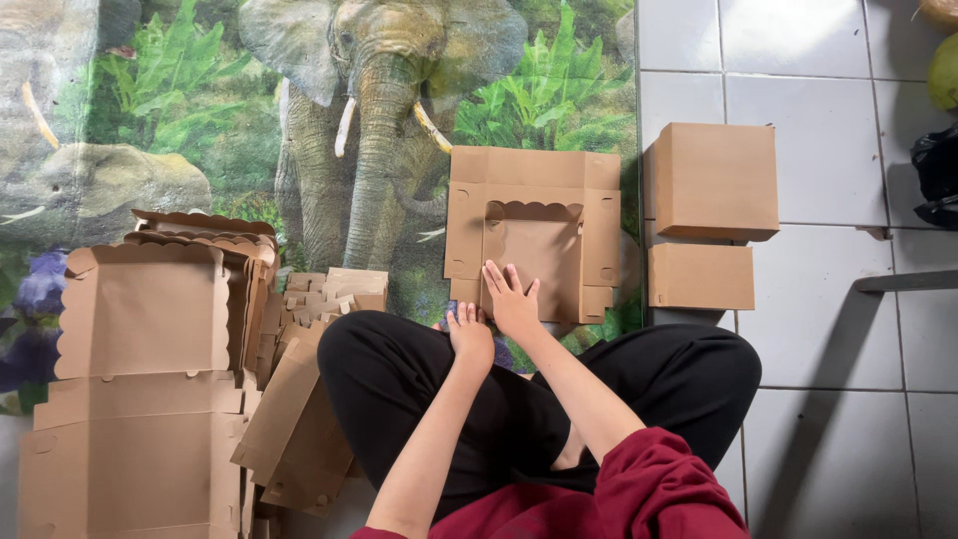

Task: The person folds a cardboard box by hand, creasing the edges and interlocking the tabs to form the box shape.

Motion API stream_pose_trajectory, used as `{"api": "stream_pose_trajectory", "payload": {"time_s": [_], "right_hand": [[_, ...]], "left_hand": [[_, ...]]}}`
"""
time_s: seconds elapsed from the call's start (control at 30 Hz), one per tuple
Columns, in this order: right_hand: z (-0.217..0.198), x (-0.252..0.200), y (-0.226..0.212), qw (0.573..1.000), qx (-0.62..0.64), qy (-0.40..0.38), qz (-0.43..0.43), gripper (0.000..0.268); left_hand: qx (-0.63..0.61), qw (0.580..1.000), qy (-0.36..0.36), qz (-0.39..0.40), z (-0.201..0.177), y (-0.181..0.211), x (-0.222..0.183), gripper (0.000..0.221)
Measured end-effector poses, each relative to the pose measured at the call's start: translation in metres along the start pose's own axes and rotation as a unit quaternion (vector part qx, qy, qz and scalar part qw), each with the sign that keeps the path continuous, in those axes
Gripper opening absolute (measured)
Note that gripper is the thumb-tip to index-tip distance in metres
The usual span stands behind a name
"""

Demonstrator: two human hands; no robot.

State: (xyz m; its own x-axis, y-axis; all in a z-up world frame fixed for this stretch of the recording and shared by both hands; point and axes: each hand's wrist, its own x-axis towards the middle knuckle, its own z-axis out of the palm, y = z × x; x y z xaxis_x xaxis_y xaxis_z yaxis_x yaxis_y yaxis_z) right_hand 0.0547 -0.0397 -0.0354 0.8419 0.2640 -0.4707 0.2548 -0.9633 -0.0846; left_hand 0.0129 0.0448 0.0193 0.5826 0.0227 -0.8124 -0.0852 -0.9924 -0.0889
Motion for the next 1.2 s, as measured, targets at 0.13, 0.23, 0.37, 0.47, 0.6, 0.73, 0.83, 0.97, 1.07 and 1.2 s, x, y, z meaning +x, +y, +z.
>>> {"api": "stream_pose_trajectory", "payload": {"time_s": [0.13,0.23,0.37,0.47,0.6,0.73,0.83,0.97,1.07,1.2], "right_hand": [[-0.021,-0.010,-0.004,1.000,-0.001,0.006,0.011,0.071],[-0.012,0.003,-0.004,1.000,-0.007,0.023,0.012,0.073],[-0.020,-0.006,-0.009,0.998,-0.036,0.053,0.019,0.071],[-0.025,-0.009,-0.012,0.994,-0.069,0.079,0.019,0.070],[-0.027,-0.010,-0.016,0.994,-0.067,0.085,0.020,0.070],[-0.040,-0.003,-0.020,0.996,-0.050,0.057,0.037,0.069],[-0.050,0.019,-0.023,0.997,0.001,0.027,0.070,0.068],[-0.048,0.053,-0.016,0.992,0.074,-0.022,0.102,0.068],[-0.072,0.058,-0.020,0.981,0.137,-0.084,0.109,0.086],[-0.083,0.066,-0.015,0.981,0.136,-0.098,0.100,0.095]], "left_hand": [[0.008,1.000,-0.006,0.007,0.003,0.004,0.008,0.056],[0.013,1.000,-0.010,0.003,0.001,0.004,0.007,0.056],[0.026,0.999,-0.016,-0.009,-0.003,0.010,-0.003,0.053],[0.031,0.999,-0.014,-0.009,-0.004,0.011,-0.001,0.053],[0.037,0.999,-0.013,-0.009,-0.004,0.011,0.000,0.053],[0.040,0.999,-0.009,-0.009,0.012,0.016,0.023,0.050],[0.034,0.999,-0.016,-0.011,0.008,0.015,0.020,0.050],[0.030,0.999,-0.025,-0.013,0.002,0.015,0.023,0.054],[0.041,0.998,-0.036,-0.007,0.004,0.016,0.016,0.052],[0.052,0.998,-0.043,0.001,0.008,0.013,0.028,0.053]]}}
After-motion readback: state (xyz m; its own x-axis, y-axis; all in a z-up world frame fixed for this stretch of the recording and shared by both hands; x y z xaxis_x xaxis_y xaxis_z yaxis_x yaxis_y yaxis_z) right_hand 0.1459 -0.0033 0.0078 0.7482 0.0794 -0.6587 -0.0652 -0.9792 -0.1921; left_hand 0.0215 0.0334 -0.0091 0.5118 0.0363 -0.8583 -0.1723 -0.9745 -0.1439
